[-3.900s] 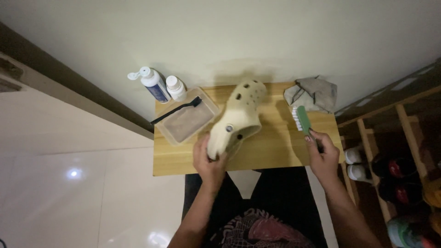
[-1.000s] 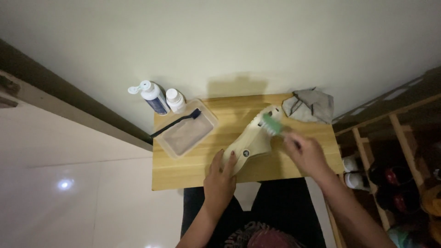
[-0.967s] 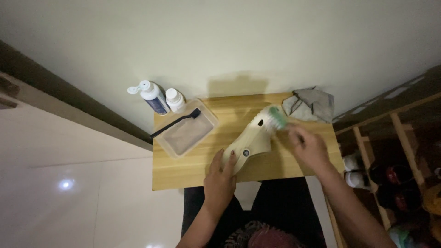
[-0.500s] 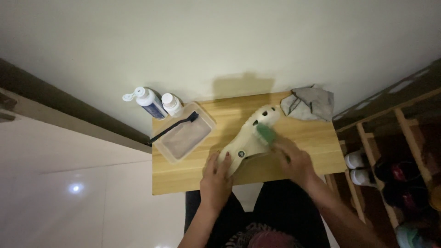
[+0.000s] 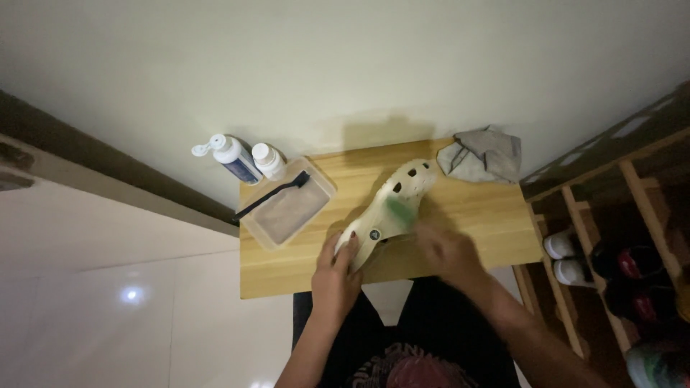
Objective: The person scrubs a white clog-style shoe with a green brush on a wooden table. They rotate the shoe to clean different areas, including the top, sides, and interior, then wipe it with a cloth.
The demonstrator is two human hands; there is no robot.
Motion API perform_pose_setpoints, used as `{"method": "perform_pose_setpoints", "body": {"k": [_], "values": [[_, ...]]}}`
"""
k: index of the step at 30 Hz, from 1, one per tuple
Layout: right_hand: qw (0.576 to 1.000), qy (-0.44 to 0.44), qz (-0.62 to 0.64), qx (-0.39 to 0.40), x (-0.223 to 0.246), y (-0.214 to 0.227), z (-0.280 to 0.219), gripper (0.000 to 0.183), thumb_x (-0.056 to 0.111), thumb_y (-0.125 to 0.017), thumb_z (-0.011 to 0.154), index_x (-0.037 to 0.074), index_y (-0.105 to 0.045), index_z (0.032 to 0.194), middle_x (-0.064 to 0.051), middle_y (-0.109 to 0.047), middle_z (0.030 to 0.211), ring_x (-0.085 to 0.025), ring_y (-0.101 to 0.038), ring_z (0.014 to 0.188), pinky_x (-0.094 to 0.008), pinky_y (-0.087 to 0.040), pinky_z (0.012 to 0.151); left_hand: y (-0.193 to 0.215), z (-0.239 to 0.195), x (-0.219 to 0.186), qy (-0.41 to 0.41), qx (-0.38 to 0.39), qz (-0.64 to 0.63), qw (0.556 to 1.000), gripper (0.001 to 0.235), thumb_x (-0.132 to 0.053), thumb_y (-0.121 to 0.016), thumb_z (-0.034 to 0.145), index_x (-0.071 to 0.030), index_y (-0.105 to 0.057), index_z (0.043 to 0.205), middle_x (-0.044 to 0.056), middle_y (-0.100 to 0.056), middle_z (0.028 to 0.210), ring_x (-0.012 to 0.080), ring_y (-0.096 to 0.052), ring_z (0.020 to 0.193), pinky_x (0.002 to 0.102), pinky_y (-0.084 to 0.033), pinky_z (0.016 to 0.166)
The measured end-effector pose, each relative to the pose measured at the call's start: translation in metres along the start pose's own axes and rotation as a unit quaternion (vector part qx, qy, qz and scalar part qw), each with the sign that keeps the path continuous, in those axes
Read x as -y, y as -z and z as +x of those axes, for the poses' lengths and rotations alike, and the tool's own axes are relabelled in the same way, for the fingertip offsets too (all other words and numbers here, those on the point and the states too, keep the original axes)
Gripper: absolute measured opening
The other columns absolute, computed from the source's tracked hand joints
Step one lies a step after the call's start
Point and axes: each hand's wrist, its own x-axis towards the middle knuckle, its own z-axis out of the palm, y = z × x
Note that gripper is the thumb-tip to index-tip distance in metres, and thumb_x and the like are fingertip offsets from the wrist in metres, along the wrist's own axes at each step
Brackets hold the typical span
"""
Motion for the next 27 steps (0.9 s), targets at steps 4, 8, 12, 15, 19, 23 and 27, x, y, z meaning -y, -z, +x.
{"method": "perform_pose_setpoints", "body": {"k": [4,8,12,15,19,23,27], "values": [[0.999,-0.009,0.045,0.019,0.016,0.007,0.004,0.030,0.017,-0.064,0.089,0.015,-0.079,0.114,-0.013,-0.079,0.099,-0.037,-0.075,0.092,-0.050,-0.060,0.080,0.004,0.001,-0.005,-0.020,-0.027,-0.010,0.999,0.061,-0.007,-0.076,0.078,-0.026,-0.066,0.136,0.010,-0.055,0.143,0.0362,-0.062,0.123,0.042,-0.061,0.098],[0.999,-0.037,-0.031,-0.010,0.019,0.011,0.002,0.024,0.025,-0.065,0.094,0.015,-0.077,0.112,-0.010,-0.078,0.102,-0.034,-0.074,0.095,-0.048,-0.059,0.084,0.007,0.001,-0.007,-0.033,-0.030,-0.017,0.999,0.065,-0.004,-0.079,0.074,-0.022,-0.066,0.135,0.012,-0.056,0.142,0.0396,-0.063,0.121,0.044,-0.061,0.096],[0.989,-0.089,-0.105,0.044,-0.028,-0.025,-0.021,0.021,0.037,-0.066,0.088,0.017,-0.074,0.089,-0.010,-0.073,0.081,-0.035,-0.074,0.086,-0.052,-0.057,0.079,0.006,0.003,-0.005,-0.039,-0.033,-0.026,0.998,0.067,-0.003,-0.079,0.074,-0.023,-0.066,0.137,0.013,-0.056,0.142,0.0384,-0.064,0.121,0.042,-0.061,0.096],[0.991,-0.117,-0.006,-0.064,-0.012,0.006,-0.004,0.027,0.020,-0.063,0.097,0.018,-0.073,0.122,-0.007,-0.078,0.110,-0.032,-0.075,0.096,-0.048,-0.058,0.086,0.006,0.006,0.004,-0.014,-0.028,-0.041,0.999,0.066,-0.008,-0.081,0.072,-0.023,-0.067,0.135,0.012,-0.060,0.137,0.0359,-0.065,0.120,0.042,-0.059,0.099],[0.988,-0.140,0.065,0.024,0.013,0.007,-0.012,0.028,0.025,-0.067,0.092,0.025,-0.076,0.118,-0.002,-0.081,0.106,-0.028,-0.077,0.097,-0.045,-0.062,0.087,-0.005,0.006,0.011,0.002,-0.011,-0.056,0.998,0.074,-0.010,-0.081,0.068,-0.025,-0.064,0.139,0.011,-0.060,0.137,0.0358,-0.064,0.121,0.043,-0.057,0.101],[0.986,-0.163,0.037,-0.013,0.014,0.008,-0.014,0.026,0.024,-0.063,0.095,0.010,-0.074,0.114,-0.019,-0.077,0.104,-0.042,-0.072,0.098,-0.059,-0.057,0.085,-0.003,0.004,0.009,0.005,-0.018,-0.038,0.999,0.076,-0.012,-0.083,0.067,-0.026,-0.064,0.140,0.011,-0.060,0.138,0.0353,-0.064,0.121,0.042,-0.057,0.100],[0.977,-0.184,0.100,0.043,0.032,0.018,-0.007,0.028,0.019,-0.060,0.097,0.005,-0.073,0.117,-0.024,-0.076,0.103,-0.046,-0.072,0.100,-0.059,-0.057,0.086,0.000,0.008,0.011,0.007,-0.011,-0.081,0.997,0.076,-0.007,-0.081,0.068,-0.023,-0.064,0.140,0.018,-0.060,0.136,0.0419,-0.064,0.120,0.047,-0.056,0.099]]}}
